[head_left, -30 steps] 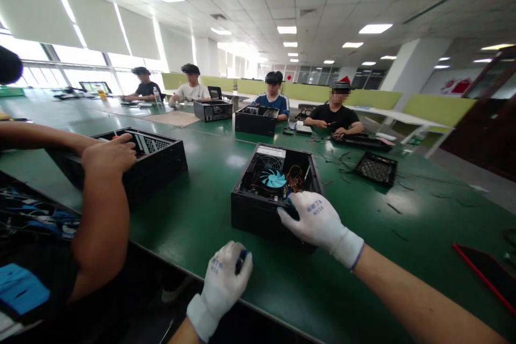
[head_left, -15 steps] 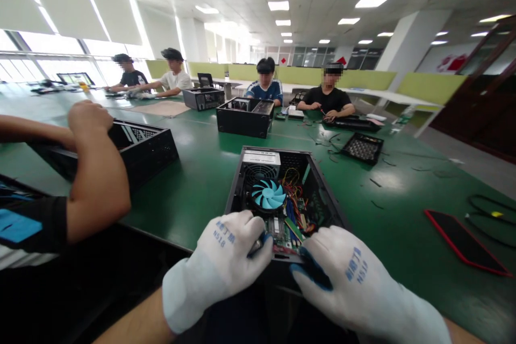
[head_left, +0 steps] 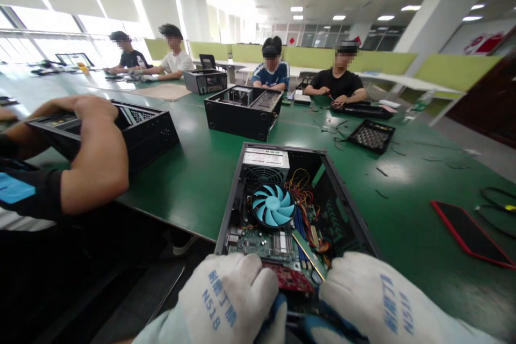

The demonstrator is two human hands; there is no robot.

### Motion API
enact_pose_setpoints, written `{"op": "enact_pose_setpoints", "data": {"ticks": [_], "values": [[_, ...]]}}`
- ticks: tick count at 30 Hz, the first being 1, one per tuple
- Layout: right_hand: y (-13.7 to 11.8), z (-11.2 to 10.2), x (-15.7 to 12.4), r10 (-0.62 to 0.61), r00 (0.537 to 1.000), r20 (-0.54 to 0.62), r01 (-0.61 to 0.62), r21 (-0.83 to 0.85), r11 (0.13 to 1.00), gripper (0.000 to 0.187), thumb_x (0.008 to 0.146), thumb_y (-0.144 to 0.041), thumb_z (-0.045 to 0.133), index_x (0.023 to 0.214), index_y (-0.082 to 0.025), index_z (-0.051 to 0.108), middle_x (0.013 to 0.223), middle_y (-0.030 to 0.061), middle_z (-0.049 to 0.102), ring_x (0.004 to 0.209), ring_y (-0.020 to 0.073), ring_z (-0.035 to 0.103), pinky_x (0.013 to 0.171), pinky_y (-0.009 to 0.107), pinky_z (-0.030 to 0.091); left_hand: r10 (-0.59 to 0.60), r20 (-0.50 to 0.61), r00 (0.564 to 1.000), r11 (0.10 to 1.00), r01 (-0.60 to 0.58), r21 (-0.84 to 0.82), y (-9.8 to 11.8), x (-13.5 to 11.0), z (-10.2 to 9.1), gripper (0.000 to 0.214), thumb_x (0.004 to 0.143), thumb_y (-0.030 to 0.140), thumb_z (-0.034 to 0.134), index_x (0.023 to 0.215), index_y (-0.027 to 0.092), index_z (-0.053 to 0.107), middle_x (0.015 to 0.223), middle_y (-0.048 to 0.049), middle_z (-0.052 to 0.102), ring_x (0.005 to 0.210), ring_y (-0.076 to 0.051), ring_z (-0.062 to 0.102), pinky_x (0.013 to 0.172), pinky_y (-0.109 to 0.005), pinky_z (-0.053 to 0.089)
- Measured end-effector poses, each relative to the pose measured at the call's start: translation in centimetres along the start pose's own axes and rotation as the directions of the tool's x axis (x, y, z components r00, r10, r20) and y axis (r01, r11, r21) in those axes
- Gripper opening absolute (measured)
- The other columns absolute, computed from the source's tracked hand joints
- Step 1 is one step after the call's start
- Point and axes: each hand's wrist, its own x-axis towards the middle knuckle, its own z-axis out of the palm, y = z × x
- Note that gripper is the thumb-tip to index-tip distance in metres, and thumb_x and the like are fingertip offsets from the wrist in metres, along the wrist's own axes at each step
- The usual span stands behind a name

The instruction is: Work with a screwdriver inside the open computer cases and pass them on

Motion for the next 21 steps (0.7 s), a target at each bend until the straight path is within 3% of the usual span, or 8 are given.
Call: {"op": "enact_pose_setpoints", "data": {"ticks": [4,9,12,14,16,21], "values": [[2.2,-0.1,4.5,0.006,0.991,0.131,0.004,-0.079,0.997,0.026,0.095,-0.046,0.057,0.099,-0.022,0.067,0.089,0.0063,0.069,0.079,0.0204,0.062,0.075,0.033,0.046,0.015,-0.085,0.996,1.0,-0.017,-0.023,-0.1,0.1,0.4,0.013,0.083,0.028,0.055,0.075,0.025,0.045,0.067,0.0015,0.054,0.05,-0.017,0.051,0.045,-0.033,0.03],[4.6,2.8,9.7,0.004,0.94,0.341,0.094,-0.269,0.959,0.034,0.085,-0.05,0.07,0.097,-0.018,0.067,0.093,0.0112,0.068,0.087,0.028,0.063,0.075,0.039,0.045,-0.005,-0.07,0.998,0.999,0.003,-0.034,-0.1,0.1,0.4,0.014,0.084,0.029,0.055,0.075,0.025,0.045,0.067,0.002,0.053,0.051,-0.017,0.052,0.047,-0.033,0.03],[4.6,4.2,11.8,0.047,0.888,0.457,0.111,-0.313,0.943,0.018,0.088,-0.034,0.067,0.092,-0.017,0.067,0.087,0.0107,0.07,0.078,0.0256,0.066,0.069,0.037,0.045,-0.02,-0.057,0.998,0.999,0.017,-0.042,0.1,0.1,0.2,0.014,0.084,0.029,0.056,0.075,0.025,0.045,0.068,0.002,0.054,0.052,-0.017,0.052,0.047,-0.033,0.03],[4.0,4.8,12.8,0.037,0.884,0.466,0.133,-0.328,0.935,0.007,0.088,-0.018,0.06,0.087,-0.017,0.066,0.083,0.0092,0.07,0.073,0.0228,0.066,0.065,0.035,0.044,-0.028,-0.054,0.998,0.998,0.026,-0.049,0.1,0.0,0.1,0.014,0.085,0.03,0.056,0.076,0.026,0.046,0.069,0.0017,0.055,0.054,-0.017,0.052,0.048,-0.034,0.031],[3.3,5.3,13.4,-0.033,0.894,0.448,0.189,-0.308,0.933,0.013,0.085,-0.009,0.055,0.085,-0.017,0.065,0.083,0.0082,0.07,0.074,0.0218,0.067,0.065,0.034,0.044,-0.036,-0.06,0.998,0.998,0.033,-0.058,0.2,-0.1,0.2,0.015,0.085,0.031,0.056,0.075,0.026,0.046,0.069,0.0013,0.054,0.054,-0.018,0.052,0.048,-0.034,0.031],[2.5,5.6,13.5,-0.06,0.91,0.409,0.214,-0.341,0.915,0.016,0.082,-0.008,0.055,0.09,-0.015,0.067,0.096,0.0136,0.072,0.088,0.0274,0.068,0.074,0.039,0.049,-0.042,-0.033,0.999,0.997,0.04,-0.06,0.2,-0.1,0.1,0.015,0.086,0.031,0.056,0.074,0.025,0.048,0.069,0.0008,0.055,0.053,-0.017,0.051,0.047,-0.035,0.033]]}}
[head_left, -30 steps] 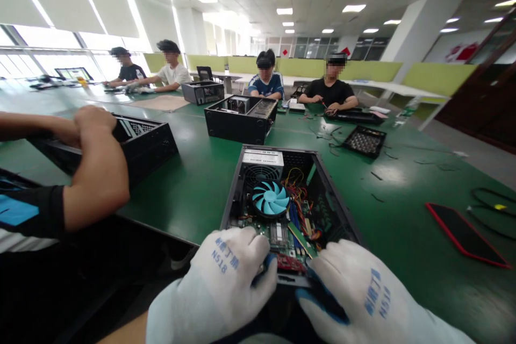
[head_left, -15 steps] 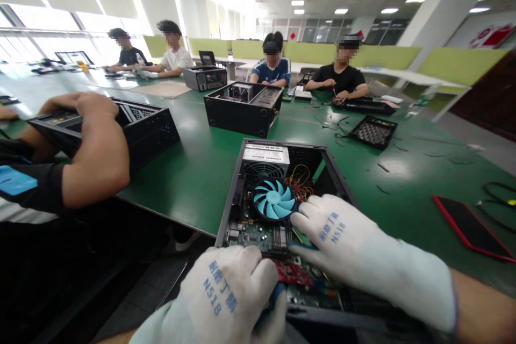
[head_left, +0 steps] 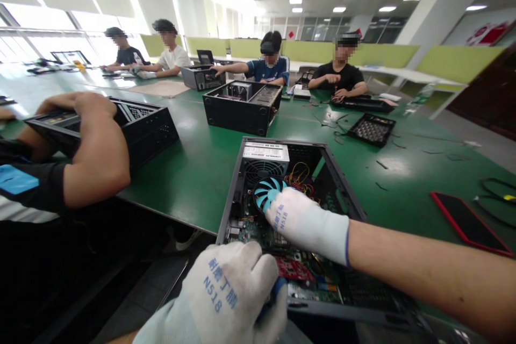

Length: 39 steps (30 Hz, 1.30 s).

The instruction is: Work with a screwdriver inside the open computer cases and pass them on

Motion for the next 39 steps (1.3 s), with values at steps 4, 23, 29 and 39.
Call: {"op": "enact_pose_setpoints", "data": {"ticks": [4,23,29,39], "values": [[1.0,-0.7,-1.4,-0.034,0.998,0.047,0.03,0.081,0.996,0.023,0.075,-0.016,0.065,0.098,-0.015,0.067,0.092,0.0125,0.071,0.082,0.0257,0.068,0.069,0.036,0.048,0.007,-0.005,1.0,1.0,-0.007,0.012,-0.1,0.2,-0.1,0.016,0.086,0.031,0.056,0.074,0.025,0.048,0.068,0.0003,0.055,0.054,-0.017,0.052,0.047,-0.035,0.033],[7.3,1.1,-2.5,0.392,0.917,0.072,-0.396,0.043,0.917,0.029,0.095,-0.031,0.046,0.095,-0.016,0.071,0.087,0.0133,0.074,0.08,0.0254,0.071,0.067,0.034,0.043,-0.04,0.029,0.999,0.999,0.04,0.015,0.2,0.1,-0.2,0.016,0.086,0.031,0.057,0.074,0.026,0.048,0.071,0.0005,0.057,0.056,-0.017,0.053,0.048,-0.035,0.034],[8.7,2.1,-2.2,0.312,0.94,0.138,-0.314,-0.013,0.949,0.023,0.091,-0.029,0.057,0.095,-0.015,0.074,0.098,0.0139,0.074,0.094,0.0262,0.066,0.077,0.036,0.042,-0.034,0.018,0.999,0.999,0.034,0.012,0.1,0.0,-0.1,0.017,0.085,0.033,0.058,0.074,0.026,0.048,0.071,0.0011,0.056,0.054,-0.017,0.052,0.047,-0.035,0.033],[8.9,1.6,-4.1,0.433,0.893,-0.121,-0.405,0.199,0.892,0.05,0.1,-0.053,0.041,0.1,-0.014,0.073,0.095,0.0135,0.071,0.092,0.0247,0.062,0.08,0.033,0.04,0.018,0.09,0.996,0.998,-0.012,-0.062,-0.5,1.5,-0.9,0.006,0.084,0.03,0.055,0.084,0.024,0.051,0.077,-0.0006,0.059,0.062,-0.019,0.057,0.052,-0.032,0.042]]}}
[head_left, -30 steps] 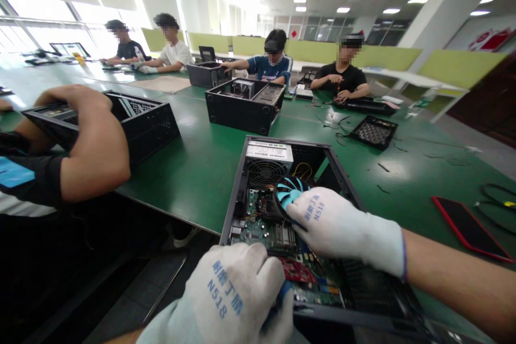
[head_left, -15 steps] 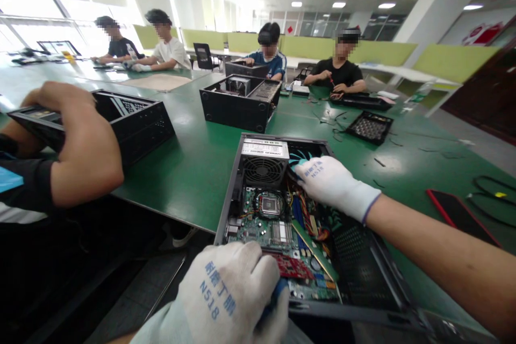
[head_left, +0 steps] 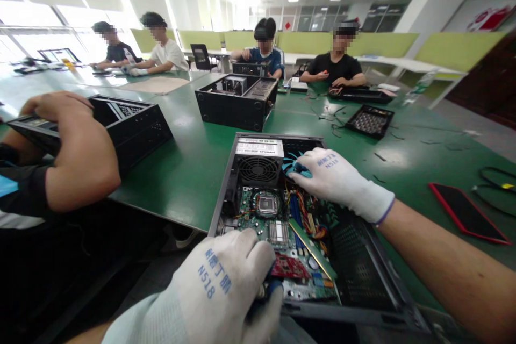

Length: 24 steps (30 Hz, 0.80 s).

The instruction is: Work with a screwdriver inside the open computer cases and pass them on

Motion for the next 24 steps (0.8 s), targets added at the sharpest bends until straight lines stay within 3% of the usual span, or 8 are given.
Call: {"op": "enact_pose_setpoints", "data": {"ticks": [3,6,8,11,15,21,24], "values": [[0.2,0.3,-0.2,0.002,1.0,-0.016,-0.001,0.078,0.997,0.05,0.1,-0.053,0.042,0.102,-0.014,0.073,0.097,0.0127,0.072,0.092,0.023,0.062,0.081,0.032,0.041,-0.003,0.143,0.99,0.999,-0.004,0.046,-0.3,1.8,-0.1,0.008,0.089,0.031,0.053,0.089,0.023,0.055,0.084,-0.0025,0.063,0.072,-0.021,0.062,0.062,-0.034,0.049],[0.3,0.5,-0.3,-0.006,1.0,-0.014,0.008,0.13,0.991,0.049,0.1,-0.053,0.043,0.103,-0.014,0.073,0.1,0.0122,0.073,0.092,0.0218,0.063,0.081,0.031,0.041,-0.042,0.286,0.957,0.979,-0.017,0.201,-1.2,4.8,0.4,0.021,0.094,0.036,0.052,0.101,0.02,0.062,0.094,-0.0085,0.068,0.085,-0.027,0.068,0.074,-0.04,0.055],[0.3,0.4,-0.3,-0.011,1.0,-0.012,0.013,0.139,0.99,0.048,0.1,-0.053,0.044,0.103,-0.014,0.073,0.1,0.012,0.073,0.093,0.0222,0.063,0.082,0.031,0.042,-0.145,0.428,0.892,0.945,-0.003,0.326,-1.7,7.1,0.8,0.027,0.094,0.036,0.054,0.105,0.015,0.067,0.097,-0.0135,0.071,0.088,-0.031,0.071,0.075,-0.045,0.057],[0.2,0.3,-0.4,-0.031,1.0,0.007,0.03,0.141,0.99,0.046,0.1,-0.051,0.045,0.101,-0.014,0.073,0.099,0.0119,0.074,0.095,0.0231,0.064,0.083,0.031,0.042,-0.27,0.591,0.76,0.894,-0.03,0.447,-2.0,9.9,1.1,0.024,0.091,0.025,0.058,0.103,0.01,0.073,0.098,-0.0186,0.074,0.087,-0.035,0.073,0.072,-0.047,0.059],[0.3,0.2,-0.5,-0.046,0.999,0.011,0.044,0.156,0.987,0.046,0.1,-0.05,0.045,0.1,-0.014,0.073,0.1,0.0122,0.074,0.095,0.0232,0.065,0.084,0.032,0.043,-0.283,0.653,0.703,0.863,-0.111,0.493,-1.7,11.3,1.0,0.025,0.089,0.012,0.056,0.104,0.012,0.076,0.099,-0.0189,0.075,0.088,-0.034,0.075,0.074,-0.046,0.06],[0.4,0.2,-0.6,-0.05,0.999,-0.005,0.05,0.197,0.979,0.045,0.1,-0.05,0.045,0.099,-0.015,0.073,0.097,0.0118,0.073,0.094,0.0231,0.065,0.083,0.032,0.043,-0.243,0.689,0.683,0.848,-0.195,0.493,-1.6,11.1,1.3,0.03,0.083,0.0,0.054,0.099,0.012,0.077,0.096,-0.0187,0.076,0.086,-0.034,0.075,0.073,-0.046,0.06],[0.4,0.4,-0.6,-0.048,0.999,-0.019,0.051,0.202,0.978,0.045,0.1,-0.05,0.046,0.101,-0.015,0.073,0.097,0.0117,0.074,0.094,0.0238,0.066,0.083,0.033,0.044,-0.181,0.708,0.683,0.867,-0.228,0.442,-2.2,10.4,1.2,0.025,0.082,0.005,0.058,0.097,0.014,0.077,0.095,-0.0162,0.075,0.083,-0.031,0.074,0.072,-0.04,0.059]]}}
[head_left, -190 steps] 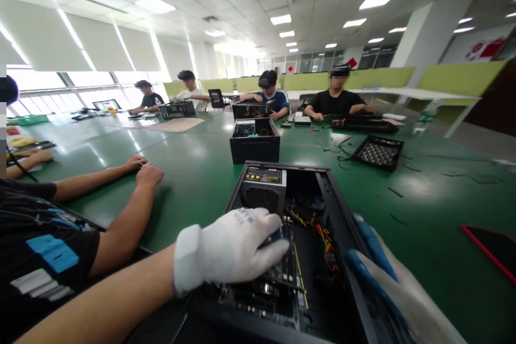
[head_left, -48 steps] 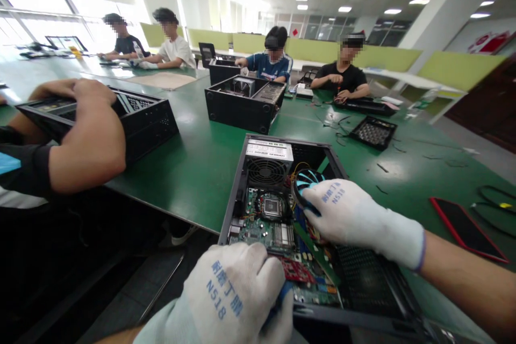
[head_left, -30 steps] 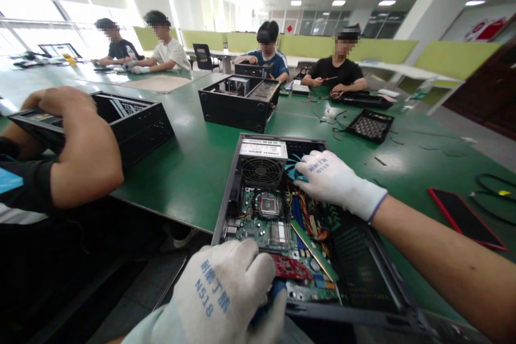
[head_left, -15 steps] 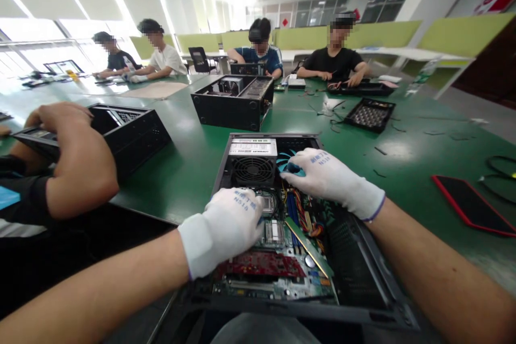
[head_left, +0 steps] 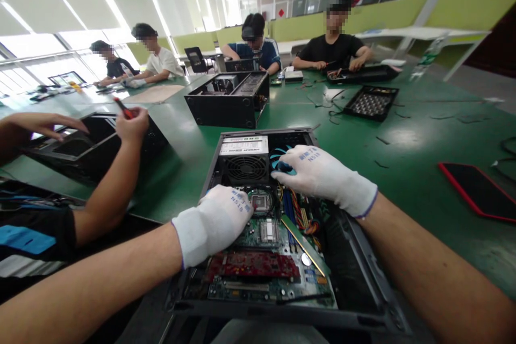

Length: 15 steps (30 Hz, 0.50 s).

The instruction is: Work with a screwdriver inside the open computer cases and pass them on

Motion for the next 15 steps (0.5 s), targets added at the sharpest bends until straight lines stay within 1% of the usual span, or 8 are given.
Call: {"op": "enact_pose_setpoints", "data": {"ticks": [1,3,5,7,9,11,12,15], "values": [[0.0,0.1,0.0,-0.001,1.0,-0.007,0.001,0.0,1.0,0.045,0.1,-0.05,0.046,0.102,-0.015,0.074,0.097,0.0118,0.074,0.094,0.0241,0.066,0.083,0.033,0.044,0.025,-0.02,0.999,1.0,-0.026,-0.013,-0.2,-0.3,0.3,0.023,0.082,0.009,0.06,0.096,0.015,0.077,0.094,-0.0148,0.075,0.082,-0.03,0.074,0.071,-0.038,0.059],[0.1,0.2,0.0,-0.007,1.0,-0.018,0.007,0.002,1.0,0.045,0.1,-0.05,0.047,0.104,-0.015,0.074,0.098,0.0121,0.074,0.095,0.0247,0.066,0.084,0.034,0.044,0.084,-0.015,0.996,0.996,-0.084,-0.042,-0.8,-0.8,1.1,0.02,0.082,0.016,0.062,0.095,0.018,0.076,0.093,-0.0122,0.074,0.079,-0.029,0.074,0.07,-0.039,0.059],[0.2,0.4,0.0,-0.017,1.0,-0.025,0.017,0.003,1.0,0.045,0.099,-0.05,0.048,0.105,-0.014,0.074,0.1,0.0126,0.074,0.096,0.0254,0.067,0.084,0.034,0.045,0.107,0.048,0.993,0.993,-0.104,-0.051,-1.1,-1.0,1.6,0.02,0.08,0.018,0.063,0.095,0.019,0.076,0.092,-0.0111,0.074,0.081,-0.03,0.074,0.072,-0.041,0.06],[0.2,0.5,0.0,-0.024,0.999,-0.03,0.024,0.002,1.0,0.045,0.099,-0.05,0.049,0.105,-0.013,0.074,0.1,0.0131,0.074,0.097,0.0261,0.067,0.084,0.035,0.045,0.088,0.116,0.989,0.995,-0.083,-0.048,-1.0,-1.0,1.6,0.022,0.08,0.017,0.062,0.098,0.018,0.076,0.095,-0.0118,0.075,0.084,-0.032,0.074,0.075,-0.043,0.06],[0.3,0.5,-0.1,-0.033,0.999,-0.035,0.032,-0.006,0.999,0.044,0.099,-0.049,0.048,0.105,-0.013,0.074,0.099,0.0131,0.074,0.096,0.0261,0.067,0.084,0.035,0.045,0.067,0.156,0.985,0.997,-0.061,-0.042,-0.5,-0.8,1.1,0.024,0.082,0.015,0.061,0.102,0.017,0.075,0.1,-0.0134,0.075,0.089,-0.033,0.074,0.079,-0.045,0.06],[0.3,0.6,-0.1,-0.043,0.998,-0.04,0.042,-0.018,0.999,0.045,0.099,-0.05,0.047,0.104,-0.014,0.074,0.096,0.0124,0.074,0.093,0.0255,0.067,0.081,0.035,0.045,0.067,0.227,0.972,0.997,-0.059,-0.039,0.2,-0.5,0.1,0.025,0.082,0.014,0.064,0.104,0.015,0.075,0.103,-0.0149,0.075,0.094,-0.035,0.073,0.081,-0.047,0.06],[0.3,0.5,-0.1,-0.052,0.998,-0.042,0.051,-0.024,0.998,0.045,0.1,-0.05,0.046,0.104,-0.014,0.074,0.096,0.0121,0.074,0.092,0.0253,0.067,0.08,0.035,0.045,0.078,0.28,0.957,0.997,-0.07,-0.04,0.6,-0.4,-0.4,0.024,0.081,0.014,0.066,0.104,0.014,0.076,0.104,-0.0155,0.075,0.096,-0.036,0.073,0.082,-0.048,0.06],[0.4,0.5,-0.1,-0.073,0.997,-0.037,0.072,-0.035,0.997,0.046,0.1,-0.049,0.045,0.105,-0.014,0.073,0.096,0.012,0.074,0.091,0.0253,0.067,0.079,0.035,0.044,0.102,0.443,0.891,0.995,-0.086,-0.056,1.2,-0.2,-1.7,0.023,0.079,0.014,0.071,0.101,0.014,0.077,0.106,-0.0155,0.076,0.098,-0.036,0.073,0.085,-0.047,0.06]]}}
